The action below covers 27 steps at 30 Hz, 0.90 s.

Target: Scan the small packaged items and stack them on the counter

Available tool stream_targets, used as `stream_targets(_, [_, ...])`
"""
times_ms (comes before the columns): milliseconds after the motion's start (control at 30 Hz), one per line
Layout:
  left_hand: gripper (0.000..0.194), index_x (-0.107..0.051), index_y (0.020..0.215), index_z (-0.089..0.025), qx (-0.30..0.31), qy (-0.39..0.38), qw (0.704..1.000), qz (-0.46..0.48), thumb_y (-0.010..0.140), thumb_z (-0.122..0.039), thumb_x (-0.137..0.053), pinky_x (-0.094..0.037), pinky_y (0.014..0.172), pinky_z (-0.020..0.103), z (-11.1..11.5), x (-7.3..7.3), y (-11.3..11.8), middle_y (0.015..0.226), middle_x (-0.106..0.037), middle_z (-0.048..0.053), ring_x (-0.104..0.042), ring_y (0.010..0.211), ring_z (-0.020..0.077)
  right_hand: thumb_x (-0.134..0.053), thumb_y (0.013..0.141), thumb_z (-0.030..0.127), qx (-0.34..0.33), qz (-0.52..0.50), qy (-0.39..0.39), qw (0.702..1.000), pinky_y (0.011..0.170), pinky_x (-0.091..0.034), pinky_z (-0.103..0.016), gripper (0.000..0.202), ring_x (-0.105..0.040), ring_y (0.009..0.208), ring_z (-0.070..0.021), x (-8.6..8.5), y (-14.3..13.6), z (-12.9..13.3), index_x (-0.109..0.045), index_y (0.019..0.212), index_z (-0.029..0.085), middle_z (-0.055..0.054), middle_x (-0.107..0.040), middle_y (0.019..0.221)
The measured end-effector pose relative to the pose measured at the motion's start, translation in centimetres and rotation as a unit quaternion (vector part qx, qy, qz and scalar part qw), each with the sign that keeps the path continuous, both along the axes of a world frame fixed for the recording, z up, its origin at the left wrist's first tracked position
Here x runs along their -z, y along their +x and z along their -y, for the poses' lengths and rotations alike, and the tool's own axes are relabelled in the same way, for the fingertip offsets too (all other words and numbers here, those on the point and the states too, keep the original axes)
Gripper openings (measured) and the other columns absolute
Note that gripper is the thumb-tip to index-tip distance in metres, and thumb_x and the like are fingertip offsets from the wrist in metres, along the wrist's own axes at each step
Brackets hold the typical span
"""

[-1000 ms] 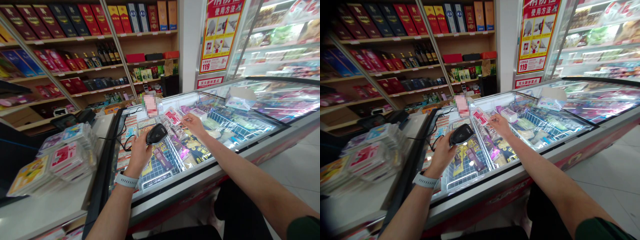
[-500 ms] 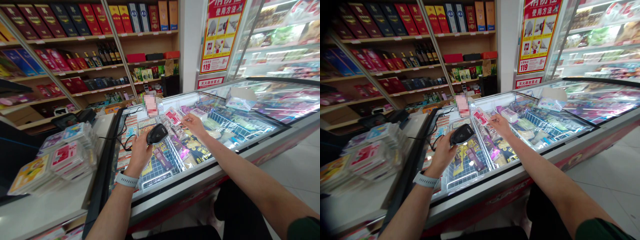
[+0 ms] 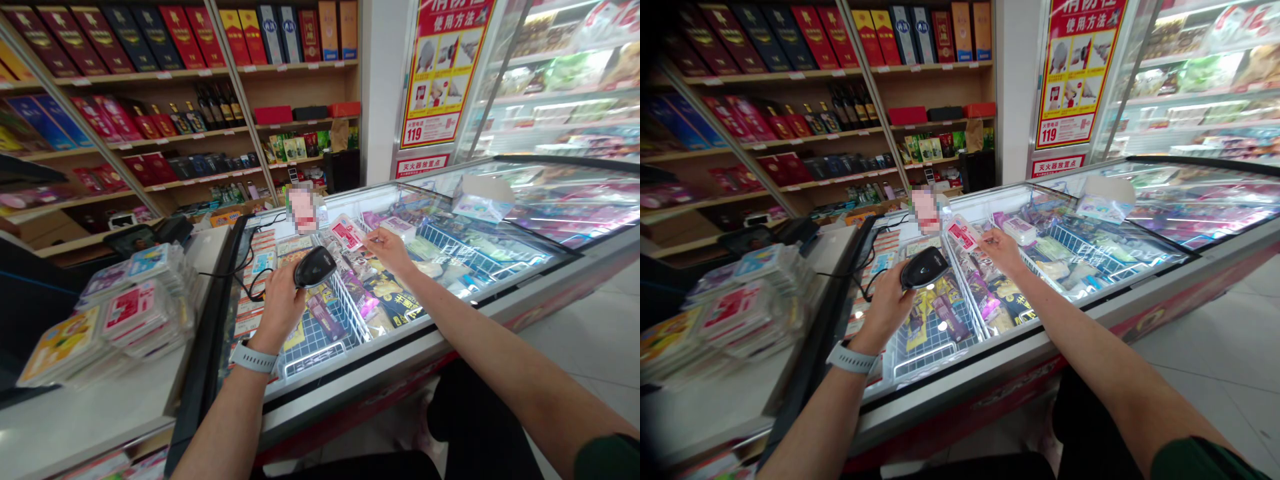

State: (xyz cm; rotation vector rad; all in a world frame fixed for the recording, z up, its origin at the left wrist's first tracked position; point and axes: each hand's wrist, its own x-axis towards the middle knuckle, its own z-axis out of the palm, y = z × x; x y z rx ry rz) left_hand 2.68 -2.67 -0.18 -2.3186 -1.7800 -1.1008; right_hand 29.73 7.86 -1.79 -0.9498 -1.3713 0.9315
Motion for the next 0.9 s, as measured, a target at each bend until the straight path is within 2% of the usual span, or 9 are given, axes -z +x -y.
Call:
stream_targets(600, [0.054, -0.056, 0.135, -0.018, 0.011, -0.018, 1.000, 0.000, 0.082, -0.009, -0.051, -0.039, 0.115, 0.054, 0.15, -0.05, 0.13, 0.137, -0.067, 0.013, -0.061, 0.127, 0.0320, -0.084, 0.061, 0.064, -0.002, -0.012, 0.006, 1.000, 0.057, -0.062, -0.033, 0.051, -0.079, 0.077, -0.0273, -0.09, 0.02, 0.00, -0.058, 0.082, 0.025, -0.002, -0.075, 0.076])
stream_targets(900, [0.053, -0.057, 0.133, -0.016, 0.018, -0.034, 0.999, 0.001, 0.081, -0.007, -0.051, -0.036, 0.117, 0.056, 0.33, -0.52, 0.29, 0.135, -0.068, 0.014, -0.059, 0.131, 0.0318, -0.084, 0.063, 0.061, -0.003, -0.009, 0.002, 1.000, 0.057, -0.062, -0.031, 0.051, -0.078, 0.076, -0.0249, -0.01, 0.16, -0.15, -0.059, 0.085, 0.022, -0.002, -0.075, 0.077])
